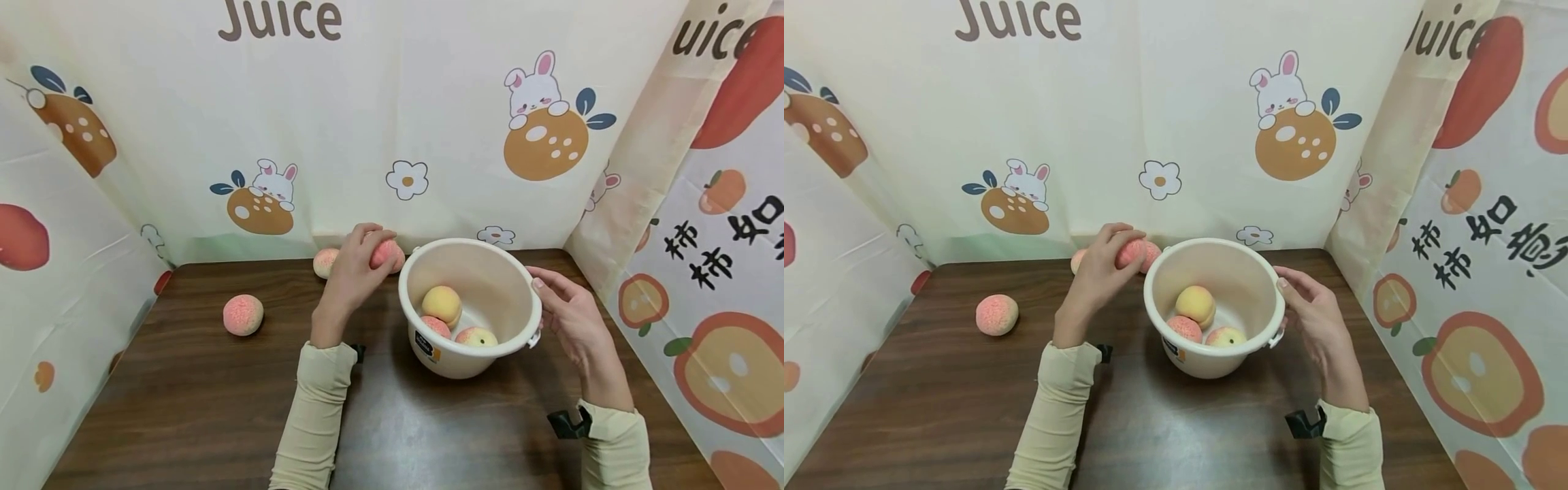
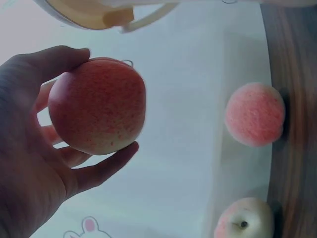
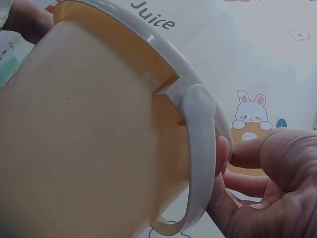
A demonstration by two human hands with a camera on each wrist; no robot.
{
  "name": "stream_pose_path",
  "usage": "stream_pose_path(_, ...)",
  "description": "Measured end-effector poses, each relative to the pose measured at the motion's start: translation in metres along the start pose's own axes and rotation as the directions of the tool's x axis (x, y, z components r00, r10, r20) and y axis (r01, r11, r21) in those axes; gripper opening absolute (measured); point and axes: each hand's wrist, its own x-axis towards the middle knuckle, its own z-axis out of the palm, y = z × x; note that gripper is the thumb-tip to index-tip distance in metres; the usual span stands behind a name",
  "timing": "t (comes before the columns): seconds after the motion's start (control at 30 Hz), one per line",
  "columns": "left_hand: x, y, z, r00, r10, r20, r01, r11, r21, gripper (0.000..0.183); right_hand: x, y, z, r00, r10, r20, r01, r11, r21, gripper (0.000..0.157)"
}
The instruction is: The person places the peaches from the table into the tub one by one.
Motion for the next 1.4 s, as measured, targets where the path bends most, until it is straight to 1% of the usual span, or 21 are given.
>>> stream_pose_path(0.1,0.001,0.005,-0.002,0.999,0.028,-0.044,-0.029,0.999,-0.017,0.038,0.0,0.0,0.0,1.0,-0.011,0.004,0.011,1.0,0.005,0.037)
stream_pose_path(0.2,0.001,0.01,-0.004,0.997,0.044,-0.07,-0.046,0.998,-0.034,0.038,0.0,0.0,0.0,1.0,-0.013,0.003,0.013,1.0,0.009,0.037)
stream_pose_path(0.37,0.0,0.018,-0.006,0.995,0.062,-0.082,-0.067,0.996,-0.055,0.039,-0.001,-0.001,-0.001,1.0,-0.011,-0.005,0.011,1.0,0.008,0.036)
stream_pose_path(0.57,-0.003,0.027,-0.01,0.993,0.079,-0.091,-0.084,0.995,-0.052,0.037,-0.002,0.0,-0.001,1.0,0.013,-0.012,-0.013,1.0,-0.011,0.036)
stream_pose_path(0.77,-0.001,0.037,-0.014,0.982,0.147,-0.117,-0.154,0.987,-0.054,0.034,0.0,-0.005,0.001,1.0,0.011,-0.017,-0.011,1.0,-0.024,0.041)
stream_pose_path(0.93,0.0,0.046,-0.011,0.976,0.193,-0.101,-0.201,0.977,-0.074,0.035,0.003,-0.006,0.002,1.0,0.01,-0.02,-0.01,0.999,-0.035,0.039)
stream_pose_path(1.17,-0.003,0.06,-0.002,0.966,0.254,-0.047,-0.257,0.964,-0.065,0.038,0.003,-0.003,0.002,1.0,-0.002,-0.013,0.002,1.0,-0.024,0.037)
stream_pose_path(1.3,-0.004,0.067,0.004,0.953,0.301,-0.024,-0.302,0.952,-0.047,0.038,0.002,-0.002,0.001,1.0,-0.004,-0.016,0.003,1.0,-0.027,0.037)
stream_pose_path(1.4,-0.005,0.07,0.011,0.939,0.345,0.006,-0.344,0.938,-0.046,0.038,0.001,-0.001,0.0,1.0,0.003,-0.02,-0.003,1.0,-0.03,0.038)
